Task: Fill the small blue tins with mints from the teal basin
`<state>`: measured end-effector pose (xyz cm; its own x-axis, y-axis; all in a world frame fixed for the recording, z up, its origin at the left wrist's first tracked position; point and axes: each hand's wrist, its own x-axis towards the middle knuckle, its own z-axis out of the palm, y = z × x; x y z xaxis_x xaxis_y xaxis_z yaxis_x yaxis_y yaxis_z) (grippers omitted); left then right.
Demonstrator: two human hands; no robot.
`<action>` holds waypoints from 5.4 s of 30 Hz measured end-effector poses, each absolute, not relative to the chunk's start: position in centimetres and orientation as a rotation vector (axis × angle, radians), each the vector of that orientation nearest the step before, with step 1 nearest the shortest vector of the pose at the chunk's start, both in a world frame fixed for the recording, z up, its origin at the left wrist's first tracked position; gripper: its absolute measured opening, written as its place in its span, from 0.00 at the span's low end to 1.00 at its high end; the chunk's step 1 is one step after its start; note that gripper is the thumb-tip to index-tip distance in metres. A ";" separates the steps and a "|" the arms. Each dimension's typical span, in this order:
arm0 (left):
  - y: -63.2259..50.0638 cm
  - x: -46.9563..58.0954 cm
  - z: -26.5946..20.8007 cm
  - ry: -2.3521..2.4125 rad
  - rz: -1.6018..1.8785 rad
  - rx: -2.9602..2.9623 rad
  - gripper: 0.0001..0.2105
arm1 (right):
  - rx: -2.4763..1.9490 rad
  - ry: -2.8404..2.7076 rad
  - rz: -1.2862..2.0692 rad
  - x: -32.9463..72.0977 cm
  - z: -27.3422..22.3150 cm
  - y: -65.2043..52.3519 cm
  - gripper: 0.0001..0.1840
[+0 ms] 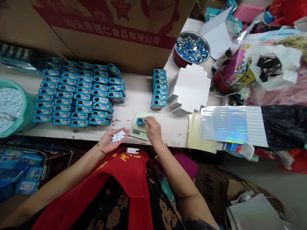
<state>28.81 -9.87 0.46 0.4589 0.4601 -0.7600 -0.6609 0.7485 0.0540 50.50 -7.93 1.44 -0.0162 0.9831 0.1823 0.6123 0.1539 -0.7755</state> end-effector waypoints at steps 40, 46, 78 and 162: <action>-10.3 29.0 1.4 0.787 0.625 -0.222 0.14 | -1.534 -1.860 0.696 50.0 1.4 -6.9 0.09; -11.8 27.6 0.5 0.844 0.655 -0.287 0.14 | -1.568 -1.643 0.676 51.6 2.4 -7.6 0.09; -11.3 28.5 -0.2 0.897 0.561 -0.287 0.07 | -1.818 -1.954 0.296 52.0 1.0 -9.1 0.12; -13.1 24.6 -0.4 1.005 0.762 -0.283 0.07 | -1.797 -2.177 0.312 53.4 0.8 -6.8 0.11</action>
<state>24.55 -13.15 -0.41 0.3100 0.4434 -0.8410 -0.6901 0.7134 0.1217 53.39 -6.81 0.83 -0.1721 0.9808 0.0918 0.9155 0.1937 -0.3526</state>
